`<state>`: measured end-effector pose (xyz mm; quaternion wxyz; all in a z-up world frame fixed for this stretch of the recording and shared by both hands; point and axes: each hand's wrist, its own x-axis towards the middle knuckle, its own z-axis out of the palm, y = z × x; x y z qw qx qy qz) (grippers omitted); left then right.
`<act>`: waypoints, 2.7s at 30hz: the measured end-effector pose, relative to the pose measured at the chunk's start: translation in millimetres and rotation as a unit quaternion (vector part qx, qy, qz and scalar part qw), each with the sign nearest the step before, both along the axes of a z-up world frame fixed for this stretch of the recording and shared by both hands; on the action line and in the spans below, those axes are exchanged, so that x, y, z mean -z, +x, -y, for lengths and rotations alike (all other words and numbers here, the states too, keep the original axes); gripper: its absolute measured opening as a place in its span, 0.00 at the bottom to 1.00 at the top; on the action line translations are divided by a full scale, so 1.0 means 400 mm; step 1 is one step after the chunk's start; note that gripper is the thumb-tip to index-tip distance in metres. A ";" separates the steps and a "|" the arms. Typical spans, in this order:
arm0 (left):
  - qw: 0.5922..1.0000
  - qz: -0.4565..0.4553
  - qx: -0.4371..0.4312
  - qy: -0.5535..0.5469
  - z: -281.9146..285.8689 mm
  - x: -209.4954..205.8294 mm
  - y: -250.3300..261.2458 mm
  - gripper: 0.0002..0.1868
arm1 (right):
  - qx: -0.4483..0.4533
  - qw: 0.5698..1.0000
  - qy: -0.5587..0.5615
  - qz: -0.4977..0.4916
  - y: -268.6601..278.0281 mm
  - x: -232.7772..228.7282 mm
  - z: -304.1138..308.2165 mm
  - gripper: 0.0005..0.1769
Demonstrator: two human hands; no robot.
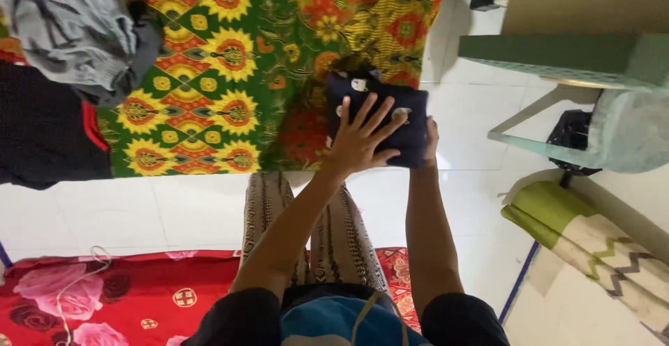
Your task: The person folds a white tank top, a beige tank top, and a dark blue patterned shirt on a patterned table. The folded items are placed into a light green plastic drawer unit.
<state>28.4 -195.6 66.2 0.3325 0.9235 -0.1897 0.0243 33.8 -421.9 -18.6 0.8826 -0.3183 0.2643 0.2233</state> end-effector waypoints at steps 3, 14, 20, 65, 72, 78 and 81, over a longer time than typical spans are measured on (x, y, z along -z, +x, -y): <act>0.999 -0.003 -0.012 0.048 0.036 0.054 0.004 0.40 | -0.029 0.999 -0.018 -0.021 0.030 0.060 0.034 0.35; 0.995 0.030 -0.056 0.075 0.014 0.060 -0.011 0.39 | 0.039 0.997 0.051 -0.048 0.076 0.034 -0.078 0.25; 0.992 -0.040 -0.029 0.115 0.008 0.077 -0.011 0.39 | -0.018 0.991 -0.123 0.042 -0.077 0.617 0.080 0.13; 0.942 -0.333 0.039 -0.008 -0.148 0.014 0.248 0.41 | 0.239 0.907 -0.208 -0.277 -0.084 -0.165 -0.366 0.50; 0.823 -0.527 0.026 -0.213 -0.104 -0.196 0.180 0.33 | 0.182 0.910 -0.357 -0.109 -0.126 -0.249 -0.186 0.37; 0.850 -0.438 0.069 -0.283 0.111 -0.542 0.167 0.31 | 0.192 0.872 -0.420 0.161 -0.058 -0.654 0.142 0.39; 0.813 -0.416 0.056 -0.404 0.245 -0.677 0.212 0.36 | 0.166 0.781 -0.529 0.288 0.044 -0.843 0.321 0.34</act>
